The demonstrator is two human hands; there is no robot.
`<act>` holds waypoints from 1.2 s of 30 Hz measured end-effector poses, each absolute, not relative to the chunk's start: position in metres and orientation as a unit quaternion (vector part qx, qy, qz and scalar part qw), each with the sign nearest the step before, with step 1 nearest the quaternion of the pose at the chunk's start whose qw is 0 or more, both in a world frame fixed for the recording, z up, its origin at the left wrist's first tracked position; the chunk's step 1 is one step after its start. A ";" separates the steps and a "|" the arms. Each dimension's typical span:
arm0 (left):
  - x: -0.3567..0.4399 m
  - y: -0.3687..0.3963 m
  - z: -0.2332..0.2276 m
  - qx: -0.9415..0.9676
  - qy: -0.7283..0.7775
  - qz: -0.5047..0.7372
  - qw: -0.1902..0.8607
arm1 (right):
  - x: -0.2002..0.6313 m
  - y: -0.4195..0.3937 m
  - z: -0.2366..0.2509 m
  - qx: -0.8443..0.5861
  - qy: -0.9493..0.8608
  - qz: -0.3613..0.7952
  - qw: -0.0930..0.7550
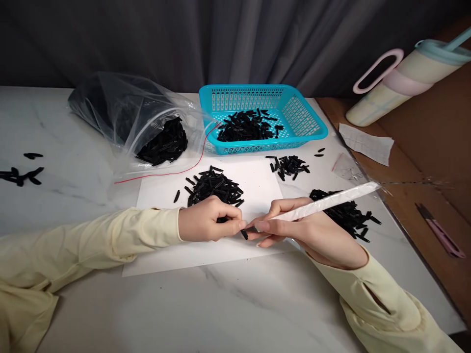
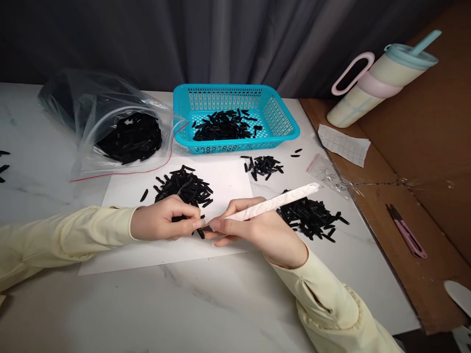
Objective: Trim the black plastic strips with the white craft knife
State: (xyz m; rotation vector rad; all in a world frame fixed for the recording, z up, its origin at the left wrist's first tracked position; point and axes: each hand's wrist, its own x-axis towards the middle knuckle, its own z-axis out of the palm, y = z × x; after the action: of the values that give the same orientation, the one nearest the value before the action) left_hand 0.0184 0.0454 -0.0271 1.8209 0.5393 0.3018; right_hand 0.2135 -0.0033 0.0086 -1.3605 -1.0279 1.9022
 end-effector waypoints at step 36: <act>0.016 0.045 -0.028 0.642 0.244 0.100 0.720 | 0.213 0.005 -0.002 -0.444 -0.315 0.808 0.226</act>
State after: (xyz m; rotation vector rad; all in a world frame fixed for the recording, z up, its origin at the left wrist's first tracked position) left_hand 0.0159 0.0447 -0.0284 1.4185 0.5386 0.2217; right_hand 0.2128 0.0047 -0.0022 -1.2240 -0.8681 2.2273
